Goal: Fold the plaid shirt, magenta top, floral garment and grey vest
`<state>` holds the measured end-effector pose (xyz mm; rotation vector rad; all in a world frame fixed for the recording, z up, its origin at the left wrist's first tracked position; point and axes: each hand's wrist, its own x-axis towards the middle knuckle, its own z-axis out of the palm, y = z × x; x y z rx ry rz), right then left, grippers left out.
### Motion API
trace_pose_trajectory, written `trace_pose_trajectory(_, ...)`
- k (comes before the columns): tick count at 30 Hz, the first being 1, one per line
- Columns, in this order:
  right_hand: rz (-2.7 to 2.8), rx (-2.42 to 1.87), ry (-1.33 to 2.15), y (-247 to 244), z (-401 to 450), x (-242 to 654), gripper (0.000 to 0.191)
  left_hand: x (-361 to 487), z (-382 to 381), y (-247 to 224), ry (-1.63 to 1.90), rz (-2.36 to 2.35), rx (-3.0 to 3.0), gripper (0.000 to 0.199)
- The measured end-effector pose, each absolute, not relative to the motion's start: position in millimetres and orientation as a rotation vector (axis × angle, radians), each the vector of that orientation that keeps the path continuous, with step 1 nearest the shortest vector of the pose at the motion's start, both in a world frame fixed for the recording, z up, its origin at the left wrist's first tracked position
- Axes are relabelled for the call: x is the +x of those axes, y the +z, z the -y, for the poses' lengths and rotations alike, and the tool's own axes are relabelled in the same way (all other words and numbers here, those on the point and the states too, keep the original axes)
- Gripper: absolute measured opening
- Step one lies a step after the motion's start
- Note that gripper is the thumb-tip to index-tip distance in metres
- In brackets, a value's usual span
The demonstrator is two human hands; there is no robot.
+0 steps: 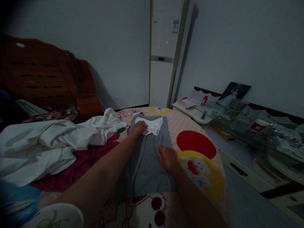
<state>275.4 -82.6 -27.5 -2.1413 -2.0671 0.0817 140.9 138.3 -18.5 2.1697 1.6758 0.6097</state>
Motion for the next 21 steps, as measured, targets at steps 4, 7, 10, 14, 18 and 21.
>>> trace_pose_trajectory(4, 2.058, -2.146, 0.119, -28, 82, 276, 0.023, 147, -140, -16, 0.557, -1.704, 2.154, 0.023)
trace_pose_trajectory(7, 2.064, -2.121, 0.128, -28, 82, 277, 0.025, 150, -141, -14, 0.610, -1.703, 2.148, 0.018)
trace_pose_trajectory(10, 2.016, -2.089, 0.168, -25, 83, 276, 0.026, 155, -143, -6, 0.697, -1.683, 2.145, 0.020)
trace_pose_trajectory(14, 1.878, -2.079, 0.266, -20, 81, 274, 0.027, 161, -155, 7, 0.885, -1.672, 2.137, 0.026)
trace_pose_trajectory(18, 1.847, -2.023, 0.320, -22, 78, 272, 0.027, 159, -169, 5, 0.884, -1.652, 2.185, 0.031)
trace_pose_trajectory(21, 1.918, -1.967, 0.320, -28, 77, 273, 0.027, 150, -171, -9, 0.766, -1.533, 2.280, 0.033)
